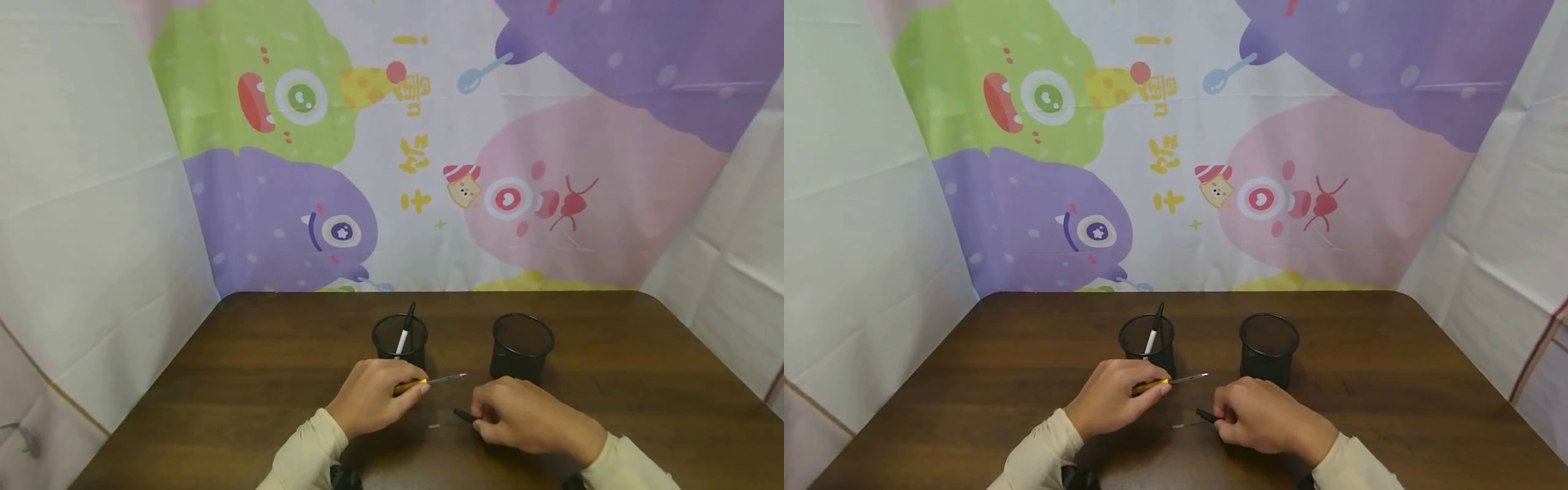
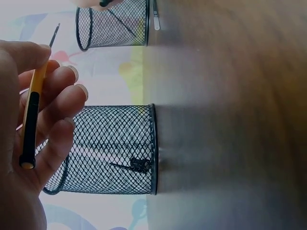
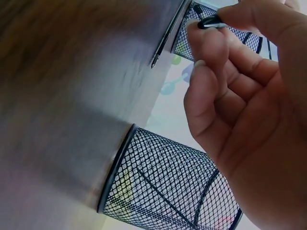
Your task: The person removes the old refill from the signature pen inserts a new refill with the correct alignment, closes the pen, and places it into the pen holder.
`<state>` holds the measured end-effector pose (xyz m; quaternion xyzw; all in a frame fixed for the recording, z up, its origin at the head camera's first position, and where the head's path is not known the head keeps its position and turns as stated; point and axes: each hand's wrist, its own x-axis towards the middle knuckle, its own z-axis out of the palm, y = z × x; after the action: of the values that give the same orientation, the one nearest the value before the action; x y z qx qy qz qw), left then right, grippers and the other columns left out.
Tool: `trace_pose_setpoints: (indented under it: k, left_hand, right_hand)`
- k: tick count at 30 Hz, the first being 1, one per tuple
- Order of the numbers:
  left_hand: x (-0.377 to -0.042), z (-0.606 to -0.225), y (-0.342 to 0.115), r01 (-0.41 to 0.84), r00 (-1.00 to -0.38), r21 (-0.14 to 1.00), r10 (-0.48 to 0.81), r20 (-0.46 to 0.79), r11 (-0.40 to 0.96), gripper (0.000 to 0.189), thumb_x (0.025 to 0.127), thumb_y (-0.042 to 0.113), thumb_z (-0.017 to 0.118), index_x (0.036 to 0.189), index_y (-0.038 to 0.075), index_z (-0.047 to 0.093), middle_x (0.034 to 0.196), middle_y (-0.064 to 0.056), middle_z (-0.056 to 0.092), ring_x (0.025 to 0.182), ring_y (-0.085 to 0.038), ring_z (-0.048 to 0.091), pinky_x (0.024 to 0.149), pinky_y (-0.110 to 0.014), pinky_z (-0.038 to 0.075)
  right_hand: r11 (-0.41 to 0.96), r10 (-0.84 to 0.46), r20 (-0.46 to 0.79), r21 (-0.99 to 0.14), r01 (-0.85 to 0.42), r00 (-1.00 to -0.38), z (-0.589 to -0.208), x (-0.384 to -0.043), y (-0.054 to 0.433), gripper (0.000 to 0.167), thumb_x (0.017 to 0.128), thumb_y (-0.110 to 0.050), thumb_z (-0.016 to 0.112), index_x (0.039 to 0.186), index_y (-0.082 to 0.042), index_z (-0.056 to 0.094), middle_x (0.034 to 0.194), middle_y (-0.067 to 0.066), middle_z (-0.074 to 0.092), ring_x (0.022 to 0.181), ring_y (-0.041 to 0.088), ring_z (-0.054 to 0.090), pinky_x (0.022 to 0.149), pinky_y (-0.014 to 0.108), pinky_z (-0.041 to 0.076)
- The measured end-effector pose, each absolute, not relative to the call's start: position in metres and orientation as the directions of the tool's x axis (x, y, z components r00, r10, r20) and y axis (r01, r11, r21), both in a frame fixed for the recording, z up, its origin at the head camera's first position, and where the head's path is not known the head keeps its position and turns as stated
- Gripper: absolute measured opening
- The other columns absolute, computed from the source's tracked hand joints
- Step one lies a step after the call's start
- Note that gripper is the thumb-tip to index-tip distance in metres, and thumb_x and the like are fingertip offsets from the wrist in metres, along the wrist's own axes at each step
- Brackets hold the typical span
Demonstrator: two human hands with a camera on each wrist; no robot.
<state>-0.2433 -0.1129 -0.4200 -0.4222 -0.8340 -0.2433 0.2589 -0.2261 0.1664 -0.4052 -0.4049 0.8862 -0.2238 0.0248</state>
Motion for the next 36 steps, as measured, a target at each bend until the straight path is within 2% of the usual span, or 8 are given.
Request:
trace_pose_setpoints:
  k: [10, 26, 36]
  left_hand:
    - [-0.2441, -0.4195, -0.1141, 0.831, -0.502, 0.176, 0.574, 0.647, 0.528, 0.009, 0.093, 0.026, 0.072, 0.095, 0.018, 0.076, 0.085, 0.013, 0.07, 0.066, 0.005, 0.056, 0.058, -0.019, 0.046]
    - [-0.2443, -0.4207, -0.1144, 0.834, -0.498, 0.179, 0.574, 0.65, 0.521, 0.007, 0.092, 0.025, 0.073, 0.095, 0.018, 0.075, 0.084, 0.014, 0.069, 0.066, 0.005, 0.054, 0.058, -0.018, 0.045]
    - [-0.2453, -0.4208, -0.1163, 0.835, -0.497, 0.191, 0.56, 0.663, 0.515, 0.007, 0.09, 0.023, 0.075, 0.094, 0.017, 0.077, 0.084, 0.012, 0.07, 0.07, 0.004, 0.059, 0.062, -0.02, 0.048]
  right_hand:
    - [0.566, -0.709, 0.192, -0.419, -0.71, -0.678, -0.4043, -0.2279, 0.1676, 0.016, 0.086, -0.015, 0.073, 0.084, -0.025, 0.061, 0.073, -0.02, 0.052, 0.064, -0.003, 0.049, 0.056, 0.022, 0.044]
    - [0.571, -0.649, 0.248, -0.465, -0.676, -0.719, -0.3966, -0.2298, 0.1746, 0.013, 0.088, -0.013, 0.072, 0.087, -0.018, 0.061, 0.073, -0.018, 0.054, 0.064, -0.001, 0.052, 0.058, 0.023, 0.047]
    - [0.56, -0.614, 0.337, -0.451, -0.695, -0.714, -0.4006, -0.2352, 0.1749, 0.023, 0.087, -0.008, 0.072, 0.085, -0.024, 0.055, 0.069, -0.019, 0.052, 0.059, -0.003, 0.049, 0.054, 0.022, 0.045]
